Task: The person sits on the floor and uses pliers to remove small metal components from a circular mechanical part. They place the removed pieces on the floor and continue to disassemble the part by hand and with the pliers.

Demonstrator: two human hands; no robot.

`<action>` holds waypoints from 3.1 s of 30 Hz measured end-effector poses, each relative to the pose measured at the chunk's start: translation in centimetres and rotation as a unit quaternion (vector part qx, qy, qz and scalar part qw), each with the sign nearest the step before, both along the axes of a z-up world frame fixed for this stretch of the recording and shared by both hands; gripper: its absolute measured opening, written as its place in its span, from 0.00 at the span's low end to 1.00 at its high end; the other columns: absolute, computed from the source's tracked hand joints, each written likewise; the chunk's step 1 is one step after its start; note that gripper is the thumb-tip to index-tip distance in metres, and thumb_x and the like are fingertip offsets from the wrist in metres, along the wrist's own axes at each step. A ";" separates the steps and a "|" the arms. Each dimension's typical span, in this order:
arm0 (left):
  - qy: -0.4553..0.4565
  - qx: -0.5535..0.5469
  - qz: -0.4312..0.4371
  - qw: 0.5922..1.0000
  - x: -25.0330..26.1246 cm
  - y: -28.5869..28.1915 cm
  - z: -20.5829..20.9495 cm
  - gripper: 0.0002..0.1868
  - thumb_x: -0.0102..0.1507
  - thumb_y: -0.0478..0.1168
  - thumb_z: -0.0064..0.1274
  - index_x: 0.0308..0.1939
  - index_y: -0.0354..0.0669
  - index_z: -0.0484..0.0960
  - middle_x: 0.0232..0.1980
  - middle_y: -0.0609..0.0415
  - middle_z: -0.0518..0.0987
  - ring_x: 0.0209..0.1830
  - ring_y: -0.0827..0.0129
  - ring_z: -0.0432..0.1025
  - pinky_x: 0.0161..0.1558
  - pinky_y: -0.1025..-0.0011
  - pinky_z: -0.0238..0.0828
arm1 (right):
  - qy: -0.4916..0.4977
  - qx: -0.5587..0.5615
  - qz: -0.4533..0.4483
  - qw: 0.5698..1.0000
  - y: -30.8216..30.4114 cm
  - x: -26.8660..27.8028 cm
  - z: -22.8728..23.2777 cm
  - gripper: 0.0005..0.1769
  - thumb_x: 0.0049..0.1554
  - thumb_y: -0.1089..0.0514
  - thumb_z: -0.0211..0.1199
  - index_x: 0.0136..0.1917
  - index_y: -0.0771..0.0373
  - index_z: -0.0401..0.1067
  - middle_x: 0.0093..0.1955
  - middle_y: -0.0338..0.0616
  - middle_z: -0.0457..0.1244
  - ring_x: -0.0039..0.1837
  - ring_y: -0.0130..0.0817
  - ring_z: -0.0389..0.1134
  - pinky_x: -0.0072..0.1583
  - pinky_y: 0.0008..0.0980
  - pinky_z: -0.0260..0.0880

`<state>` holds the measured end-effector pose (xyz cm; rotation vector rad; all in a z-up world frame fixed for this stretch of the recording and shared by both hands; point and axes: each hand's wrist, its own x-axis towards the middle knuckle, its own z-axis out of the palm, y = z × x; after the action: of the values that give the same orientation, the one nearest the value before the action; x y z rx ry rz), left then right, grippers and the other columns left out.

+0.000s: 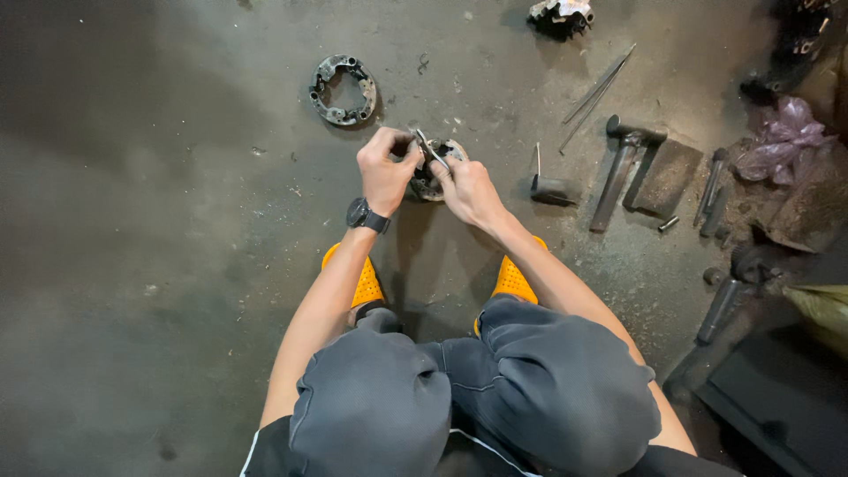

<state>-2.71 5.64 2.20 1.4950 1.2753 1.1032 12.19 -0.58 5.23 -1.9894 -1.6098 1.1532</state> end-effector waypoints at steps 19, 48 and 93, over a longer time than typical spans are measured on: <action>-0.025 0.070 0.020 0.997 1.9 -0.4 1.0 0.06 0.59 0.28 0.53 0.34 0.43 0.78 0.30 0.54 0.72 0.27 0.57 0.72 0.32 0.70 0.70 | -0.036 0.126 -0.013 0.991 -0.3 0.3 -0.3 0.22 0.65 0.50 0.48 0.35 0.65 0.66 0.28 0.63 0.63 0.38 0.61 0.68 0.40 0.59 0.62; 0.022 -0.027 -0.151 0.988 0.3 0.5 -2.4 0.07 0.57 0.37 0.63 0.31 0.41 0.79 0.29 0.47 0.75 0.32 0.53 0.72 0.37 0.62 0.69 | 0.315 -0.150 -0.271 0.897 -2.1 4.3 0.2 0.10 0.59 0.59 0.61 0.40 0.69 0.73 0.29 0.52 0.64 0.30 0.33 0.69 0.34 0.28 0.69; 0.119 0.018 -0.199 0.973 0.4 0.4 -7.8 0.13 0.56 0.33 0.60 0.45 0.45 0.79 0.43 0.57 0.72 0.48 0.60 0.67 0.49 0.64 0.60 | 0.163 -0.397 -0.064 0.901 8.2 4.6 -0.5 0.16 0.61 0.56 0.56 0.45 0.76 0.65 0.31 0.62 0.65 0.34 0.47 0.72 0.31 0.42 0.71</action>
<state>-2.34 6.03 -5.57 1.8545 1.0486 0.7040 16.82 7.59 4.70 -2.1036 -0.8751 2.1907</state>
